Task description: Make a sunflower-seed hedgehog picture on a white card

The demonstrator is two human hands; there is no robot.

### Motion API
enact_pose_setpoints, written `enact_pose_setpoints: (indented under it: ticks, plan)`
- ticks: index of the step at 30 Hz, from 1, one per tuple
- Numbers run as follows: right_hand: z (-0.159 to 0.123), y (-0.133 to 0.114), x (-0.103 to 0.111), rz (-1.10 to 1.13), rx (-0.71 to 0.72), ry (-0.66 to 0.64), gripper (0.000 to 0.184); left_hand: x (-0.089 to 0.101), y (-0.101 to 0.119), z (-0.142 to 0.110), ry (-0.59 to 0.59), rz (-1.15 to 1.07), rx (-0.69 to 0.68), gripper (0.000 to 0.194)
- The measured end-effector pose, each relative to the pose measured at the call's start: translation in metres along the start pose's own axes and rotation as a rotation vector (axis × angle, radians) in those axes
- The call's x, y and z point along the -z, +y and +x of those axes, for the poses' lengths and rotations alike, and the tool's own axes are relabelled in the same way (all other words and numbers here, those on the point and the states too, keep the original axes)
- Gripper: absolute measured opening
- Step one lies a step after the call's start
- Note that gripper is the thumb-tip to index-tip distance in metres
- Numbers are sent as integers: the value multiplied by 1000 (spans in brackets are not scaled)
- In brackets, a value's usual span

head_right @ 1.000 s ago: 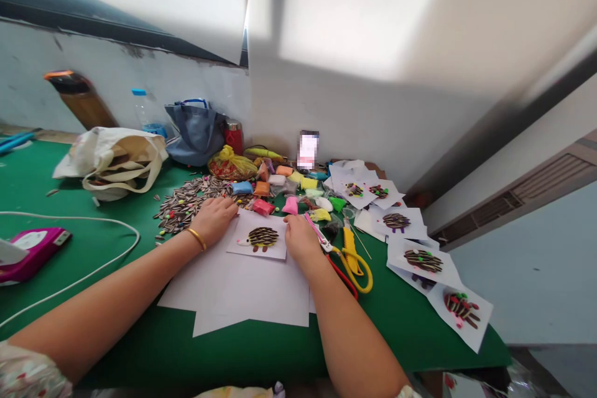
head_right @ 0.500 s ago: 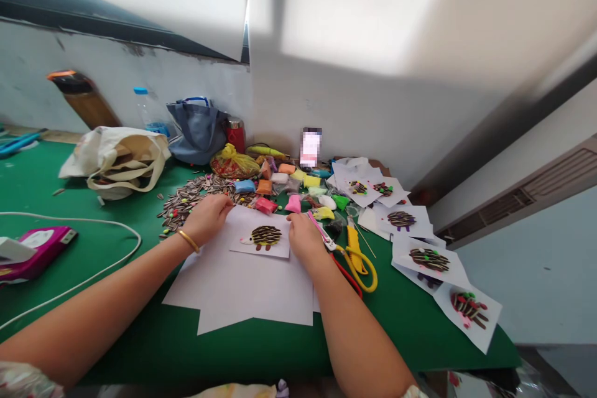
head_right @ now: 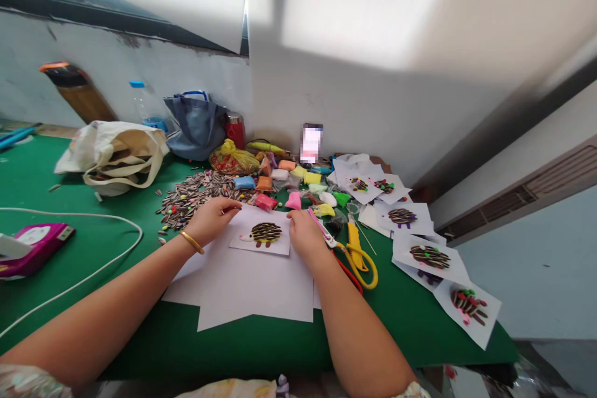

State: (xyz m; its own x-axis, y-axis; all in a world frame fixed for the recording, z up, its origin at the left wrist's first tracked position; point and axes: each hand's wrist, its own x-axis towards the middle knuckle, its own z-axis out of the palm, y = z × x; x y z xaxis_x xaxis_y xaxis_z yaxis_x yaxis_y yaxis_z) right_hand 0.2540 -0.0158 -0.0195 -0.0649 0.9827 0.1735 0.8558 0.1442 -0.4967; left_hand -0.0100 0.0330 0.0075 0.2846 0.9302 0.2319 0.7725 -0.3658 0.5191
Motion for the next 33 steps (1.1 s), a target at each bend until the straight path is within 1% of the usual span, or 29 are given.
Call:
enact_pose_setpoints:
  ticks: [4, 7, 9, 11, 13, 15, 18, 21, 23, 26, 33]
  plan:
    - [-3, -7, 8, -9, 13, -13, 19, 1, 6, -3, 9, 1, 35, 23]
    - [-5, -12, 16, -43, 5, -51, 12, -3, 13, -8, -21, -63, 62, 21]
    - [-5, -13, 19, -64, -5, -71, 12, -7, 16, -12, -51, -88, 32, 24]
    - [-5, -13, 20, -69, -11, -88, 13, -12, 17, -16, -86, -66, -52, 31]
    - [-5, -13, 18, -50, 1, -89, 14, -16, 17, -20, -117, -17, -143, 36]
    - [-6, -14, 15, -7, 44, -53, 18, -19, 16, -25, -139, 33, -198, 39]
    - [-8, -21, 10, 69, 161, 20, 26, -21, 15, -32, -148, 100, -231, 39]
    - [-12, -32, 6, 92, 258, 26, 30, -21, 13, -36, -152, 155, -251, 39]
    - [-15, -39, 3, 74, 272, 19, 32, -21, 13, -38, -160, 186, -255, 39]
    - [-16, -45, -2, 44, 254, 6, 35, -20, 15, -39, -178, 223, -272, 38]
    - [-16, -45, -8, 18, 233, -18, 36, -18, 18, -40, -208, 274, -315, 36]
